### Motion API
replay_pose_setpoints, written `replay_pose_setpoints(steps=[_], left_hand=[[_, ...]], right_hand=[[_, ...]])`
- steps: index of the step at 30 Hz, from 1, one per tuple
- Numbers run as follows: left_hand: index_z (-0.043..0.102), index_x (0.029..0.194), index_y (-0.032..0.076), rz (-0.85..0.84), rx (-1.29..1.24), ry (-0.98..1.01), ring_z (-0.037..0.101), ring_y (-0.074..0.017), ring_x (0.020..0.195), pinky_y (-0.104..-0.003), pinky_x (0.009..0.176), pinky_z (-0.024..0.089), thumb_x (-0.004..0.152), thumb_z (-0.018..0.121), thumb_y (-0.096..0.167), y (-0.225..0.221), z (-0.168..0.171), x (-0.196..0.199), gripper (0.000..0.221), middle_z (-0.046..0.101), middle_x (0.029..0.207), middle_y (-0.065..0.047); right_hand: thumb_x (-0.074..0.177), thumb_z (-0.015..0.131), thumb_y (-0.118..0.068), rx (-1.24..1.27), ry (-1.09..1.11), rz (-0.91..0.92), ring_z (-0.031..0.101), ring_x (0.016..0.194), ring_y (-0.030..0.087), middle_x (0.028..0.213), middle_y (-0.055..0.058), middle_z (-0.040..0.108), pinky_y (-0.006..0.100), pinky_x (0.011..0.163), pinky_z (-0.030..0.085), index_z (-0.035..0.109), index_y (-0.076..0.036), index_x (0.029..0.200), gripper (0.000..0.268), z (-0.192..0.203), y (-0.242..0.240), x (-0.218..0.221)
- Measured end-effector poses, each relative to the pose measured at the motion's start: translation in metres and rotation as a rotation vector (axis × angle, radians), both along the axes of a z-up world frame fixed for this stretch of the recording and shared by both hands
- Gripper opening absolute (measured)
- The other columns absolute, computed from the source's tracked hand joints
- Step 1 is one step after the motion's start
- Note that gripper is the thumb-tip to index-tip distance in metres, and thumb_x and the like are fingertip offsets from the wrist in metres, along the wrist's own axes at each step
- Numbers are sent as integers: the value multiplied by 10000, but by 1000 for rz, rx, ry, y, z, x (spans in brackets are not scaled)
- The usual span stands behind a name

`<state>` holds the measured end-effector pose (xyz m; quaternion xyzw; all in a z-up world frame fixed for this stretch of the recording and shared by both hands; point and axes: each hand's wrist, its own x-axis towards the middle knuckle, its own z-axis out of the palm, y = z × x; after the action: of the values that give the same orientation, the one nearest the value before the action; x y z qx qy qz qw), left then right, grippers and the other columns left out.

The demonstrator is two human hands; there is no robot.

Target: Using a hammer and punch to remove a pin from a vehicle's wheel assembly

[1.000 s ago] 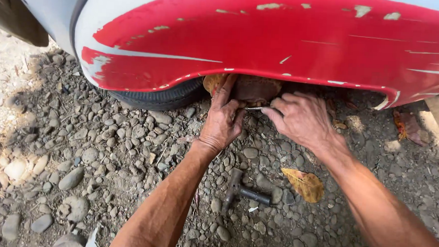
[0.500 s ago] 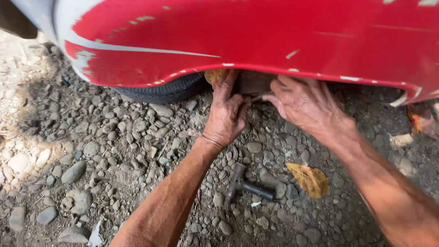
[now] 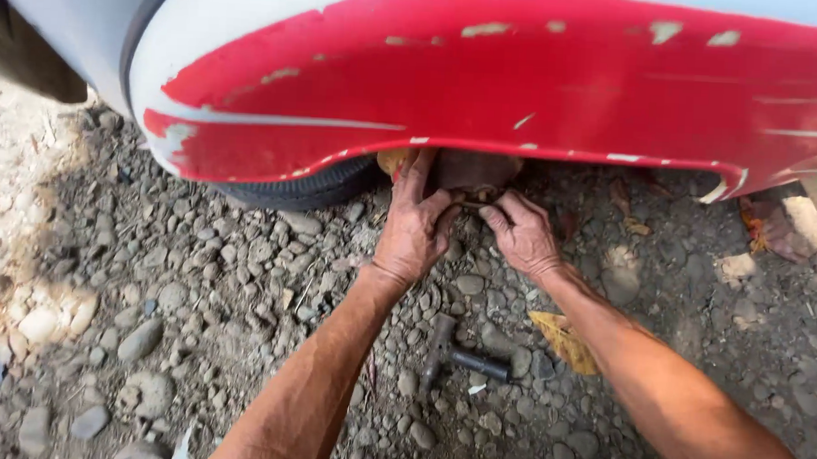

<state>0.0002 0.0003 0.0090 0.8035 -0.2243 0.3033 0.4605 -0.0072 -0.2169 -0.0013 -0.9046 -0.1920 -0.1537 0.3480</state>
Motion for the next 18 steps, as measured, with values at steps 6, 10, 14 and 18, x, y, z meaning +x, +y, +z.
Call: replay_pose_setpoints(steps=[6,10,14,18], left_hand=[[696,1209,165,-133,93,-28,306,-541,1461,-664,1148,355,848,776,129,24,28,-7,371,299,1605,-231],[552,1104,157,-31,-238,399,623,-285,1103,-439,966,536,797,646,92,28,-20,-17,328,545,1257,-61],[751,750,248,67,-218,721,755,-185,743,-303,679,589,857,782,215,1,-72,-28,117,748,767,28],[800,784,193,-82,-609,895,737,-158,757,-309,698,582,866,737,174,-28,-61,-35,105,759,826,-25]], right_hand=[[999,694,-359,-143,-65,19,669,747,359,748,116,630,434,650,543,642,-118,834,297,-22,-35,-7],[945,728,-356,-476,-161,51,683,716,304,729,82,656,419,662,570,683,-110,805,287,-11,-50,-10],[968,679,-404,-699,-327,27,652,772,231,766,26,618,368,715,565,651,-158,784,309,11,-44,-8],[1037,615,-404,-660,-70,-50,694,783,228,761,31,665,351,767,573,688,-140,814,353,-5,-24,-17]])
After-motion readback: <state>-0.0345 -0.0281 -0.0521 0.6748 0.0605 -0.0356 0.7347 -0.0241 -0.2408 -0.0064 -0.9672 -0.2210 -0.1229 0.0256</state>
